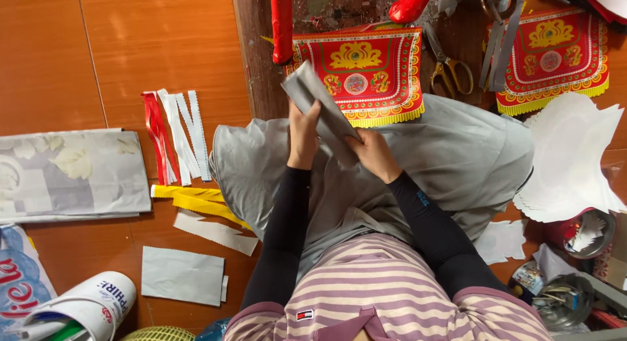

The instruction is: Cutting and folding silver paper and colored strips for decorations.

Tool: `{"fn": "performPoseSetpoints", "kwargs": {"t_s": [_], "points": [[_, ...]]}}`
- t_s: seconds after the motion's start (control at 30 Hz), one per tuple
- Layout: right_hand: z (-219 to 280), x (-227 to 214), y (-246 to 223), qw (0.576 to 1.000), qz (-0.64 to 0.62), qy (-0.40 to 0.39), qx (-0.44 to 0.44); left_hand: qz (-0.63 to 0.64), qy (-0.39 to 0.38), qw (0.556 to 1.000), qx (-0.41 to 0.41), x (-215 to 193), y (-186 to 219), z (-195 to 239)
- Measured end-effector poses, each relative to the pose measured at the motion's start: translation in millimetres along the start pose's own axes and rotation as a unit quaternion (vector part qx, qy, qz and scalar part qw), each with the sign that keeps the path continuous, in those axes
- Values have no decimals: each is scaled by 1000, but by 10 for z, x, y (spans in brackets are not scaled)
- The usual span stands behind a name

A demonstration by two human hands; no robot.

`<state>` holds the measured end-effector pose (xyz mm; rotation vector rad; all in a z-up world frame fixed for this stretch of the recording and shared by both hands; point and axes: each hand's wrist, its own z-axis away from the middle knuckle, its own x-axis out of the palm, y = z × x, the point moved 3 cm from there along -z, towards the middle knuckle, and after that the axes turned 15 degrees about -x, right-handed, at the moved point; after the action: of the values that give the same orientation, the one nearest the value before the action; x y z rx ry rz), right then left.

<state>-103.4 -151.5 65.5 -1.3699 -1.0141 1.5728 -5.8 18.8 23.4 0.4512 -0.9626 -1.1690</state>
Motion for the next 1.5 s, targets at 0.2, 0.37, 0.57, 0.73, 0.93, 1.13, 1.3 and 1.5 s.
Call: {"fn": "performPoseSetpoints", "kwargs": {"t_s": [0.2, 0.37, 0.57, 0.73, 0.93, 1.13, 1.3, 1.5], "points": [[-220, -551, -496, 919, 345, -28, -188, -557, 130, 724, 385, 589, 960, 589], [-550, -909, -636, 885, 381, -110, -242, -622, -12, 741, 253, 346, 203, 311], [-728, -1839, 682, 957, 289, 3, -2, -457, 92, 875, 133, 29, 215, 112], [-556, -2037, 1607, 877, 478, -21, 44, -121, 30, 986, 113, 92, 571, 157], [-632, -2125, 1241, 842, 536, -42, 53, 41, -16, 998, 50, 79, 478, 130], [-359, -2341, 557, 803, 576, -140, 65, 76, 48, 995, 41, -100, 324, 79], [571, -1784, 788, 973, 189, -135, -6, 131, 76, 987, 52, -118, 286, 74], [1066, -362, -280, 959, -165, -129, 191, 81, 138, 985, 62, -162, 288, 148]]}}
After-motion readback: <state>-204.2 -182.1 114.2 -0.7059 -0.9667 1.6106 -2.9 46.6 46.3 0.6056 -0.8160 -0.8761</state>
